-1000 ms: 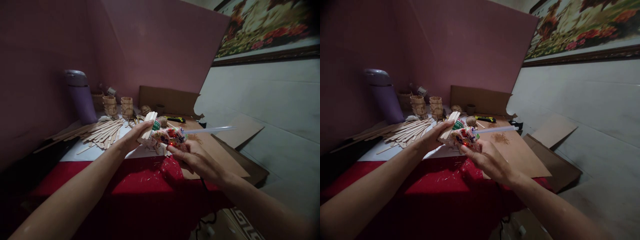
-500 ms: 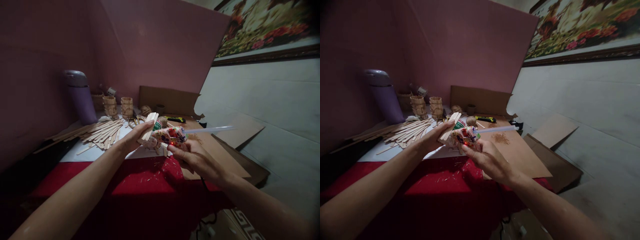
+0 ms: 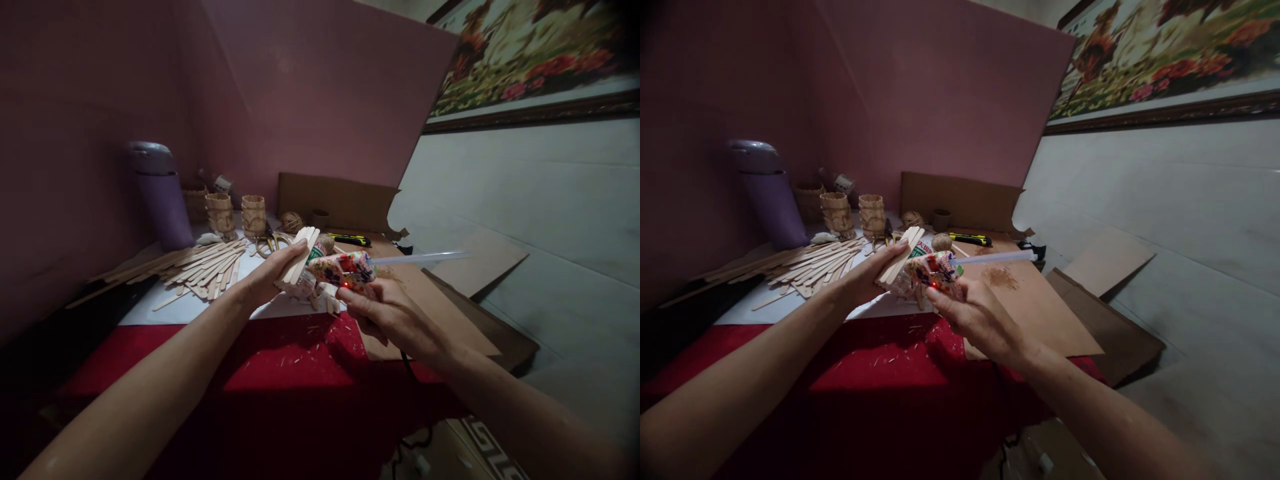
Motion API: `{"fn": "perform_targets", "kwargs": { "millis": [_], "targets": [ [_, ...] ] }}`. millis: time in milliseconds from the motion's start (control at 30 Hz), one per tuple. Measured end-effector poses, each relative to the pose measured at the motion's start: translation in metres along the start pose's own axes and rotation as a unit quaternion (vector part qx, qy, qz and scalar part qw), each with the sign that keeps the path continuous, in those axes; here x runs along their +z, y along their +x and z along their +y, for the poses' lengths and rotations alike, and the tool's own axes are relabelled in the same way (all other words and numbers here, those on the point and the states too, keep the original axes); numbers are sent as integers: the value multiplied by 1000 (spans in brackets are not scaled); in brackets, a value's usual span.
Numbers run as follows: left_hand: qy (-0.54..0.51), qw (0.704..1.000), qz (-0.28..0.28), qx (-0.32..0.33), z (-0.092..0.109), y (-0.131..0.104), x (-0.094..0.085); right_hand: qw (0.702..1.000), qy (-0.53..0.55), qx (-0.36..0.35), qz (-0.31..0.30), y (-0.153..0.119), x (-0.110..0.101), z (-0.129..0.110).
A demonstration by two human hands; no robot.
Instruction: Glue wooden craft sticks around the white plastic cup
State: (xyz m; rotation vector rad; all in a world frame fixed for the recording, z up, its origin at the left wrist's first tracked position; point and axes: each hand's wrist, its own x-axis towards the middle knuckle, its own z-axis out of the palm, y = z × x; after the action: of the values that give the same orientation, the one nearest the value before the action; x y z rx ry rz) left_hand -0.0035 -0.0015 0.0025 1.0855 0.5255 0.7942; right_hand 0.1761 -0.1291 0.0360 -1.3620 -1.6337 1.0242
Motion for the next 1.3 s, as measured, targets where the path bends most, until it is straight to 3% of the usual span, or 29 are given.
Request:
{"fn": "perform_targets", "kwargs": {
  "millis": [1300],
  "targets": [
    [13, 1000, -25, -6, -2, 0, -2, 1000, 14, 4, 21, 2, -3, 1]
  ]
}}
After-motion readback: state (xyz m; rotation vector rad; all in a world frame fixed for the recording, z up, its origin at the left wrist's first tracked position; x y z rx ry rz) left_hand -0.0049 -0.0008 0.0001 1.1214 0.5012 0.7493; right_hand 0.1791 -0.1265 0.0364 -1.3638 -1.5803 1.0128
